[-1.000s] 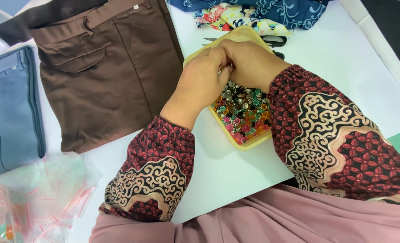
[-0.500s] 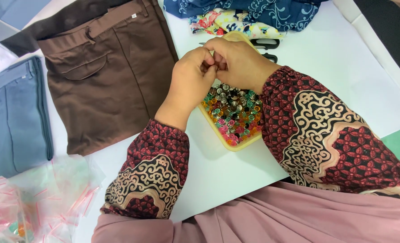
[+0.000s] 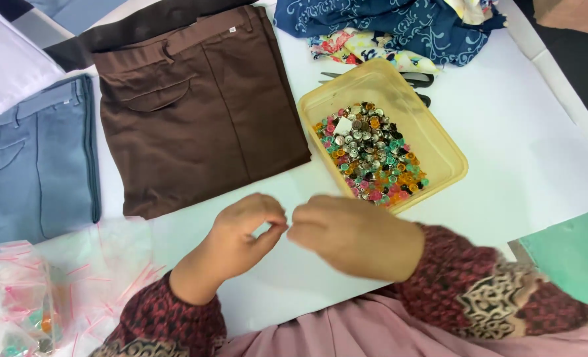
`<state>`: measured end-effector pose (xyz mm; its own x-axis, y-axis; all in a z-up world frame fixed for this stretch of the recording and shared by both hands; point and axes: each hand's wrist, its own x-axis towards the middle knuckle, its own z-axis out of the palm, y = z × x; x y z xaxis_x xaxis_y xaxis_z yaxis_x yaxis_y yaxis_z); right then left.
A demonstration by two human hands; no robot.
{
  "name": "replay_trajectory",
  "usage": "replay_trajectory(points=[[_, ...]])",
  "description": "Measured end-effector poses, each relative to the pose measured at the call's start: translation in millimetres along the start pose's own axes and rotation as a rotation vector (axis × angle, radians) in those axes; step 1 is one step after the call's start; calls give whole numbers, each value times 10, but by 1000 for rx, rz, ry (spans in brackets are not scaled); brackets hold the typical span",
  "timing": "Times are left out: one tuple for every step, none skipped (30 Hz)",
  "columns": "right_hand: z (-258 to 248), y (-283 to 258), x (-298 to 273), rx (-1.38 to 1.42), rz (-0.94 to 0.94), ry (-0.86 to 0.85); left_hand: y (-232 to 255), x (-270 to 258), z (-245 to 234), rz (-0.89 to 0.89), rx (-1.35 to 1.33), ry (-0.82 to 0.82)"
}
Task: Picking up small pink buttons and placing them into small plastic zip-lock bags for packaging.
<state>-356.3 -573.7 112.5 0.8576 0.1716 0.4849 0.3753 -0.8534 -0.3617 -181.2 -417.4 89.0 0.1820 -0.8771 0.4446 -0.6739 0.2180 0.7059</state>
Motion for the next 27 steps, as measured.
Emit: replay_trajectory(points=[[267,38,-6,-2,-4,-7,-132,-186,-16,0,-3,8],[538,72,-16,37,22,-130,-263,-377,-30,-55,52,-6],[835,70,-39,86,51,-252,-373,-610,-51,-119,106,-26],[1005,86,-3,95,51,-257,-454,-753,-59,-129,104,-25],[1160,123,46,39,65,-314,-554,-855,-77,-147,219,-53],[1308,161,90,-16,80,-370,-650,-954,-90,-164,335,-81],[1375,191,141,-18,84,-368,-749,-1007,-94,-161,333,-84],[1440,222,184,-42,83,-376,-845,-1057,-90,-94,477,-87],[1506,233,212,-62,87,-387,-928,-1122,-80,-27,615,-95],[1484,187,222,-59,97,-387,-921,-1162,-71,-26,608,-102],[1444,179,242,-78,86,-377,-938,-1161,-58,-48,604,-96],[1401,173,260,-97,76,-367,-953,-1157,-42,-69,600,-89],[1291,122,245,-99,80,-368,-894,-1113,-63,-66,596,-90],[1182,74,233,-114,62,-323,-839,-1065,-83,-73,553,-100],[1072,30,227,-126,44,-279,-783,-1017,-108,-83,511,-110],[833,43,239,-126,47,-281,-725,-890,-147,-82,507,-111],[606,47,240,-116,47,-166,-652,-786,-181,-48,471,-60],[378,52,236,-107,47,-52,-577,-684,-210,-13,434,-8],[118,167,252,-101,50,-52,-528,-557,-224,-18,432,-12],[-146,282,266,-142,83,-2,-475,-425,-237,9,401,-4],[-433,416,283,-192,114,52,-433,-256,-248,44,372,8],[-507,637,283,-195,114,54,-375,-54,-208,49,372,7],[-585,856,286,-264,320,-126,-314,145,-166,127,352,24],[-661,1076,290,-331,528,-305,-255,342,-125,205,332,40],[-578,1269,203,-329,535,-303,-280,569,-7,207,329,34],[-491,1466,118,-339,607,-412,-311,795,112,265,332,44],[-412,1682,53,-352,674,-522,-351,1033,226,323,337,59]])
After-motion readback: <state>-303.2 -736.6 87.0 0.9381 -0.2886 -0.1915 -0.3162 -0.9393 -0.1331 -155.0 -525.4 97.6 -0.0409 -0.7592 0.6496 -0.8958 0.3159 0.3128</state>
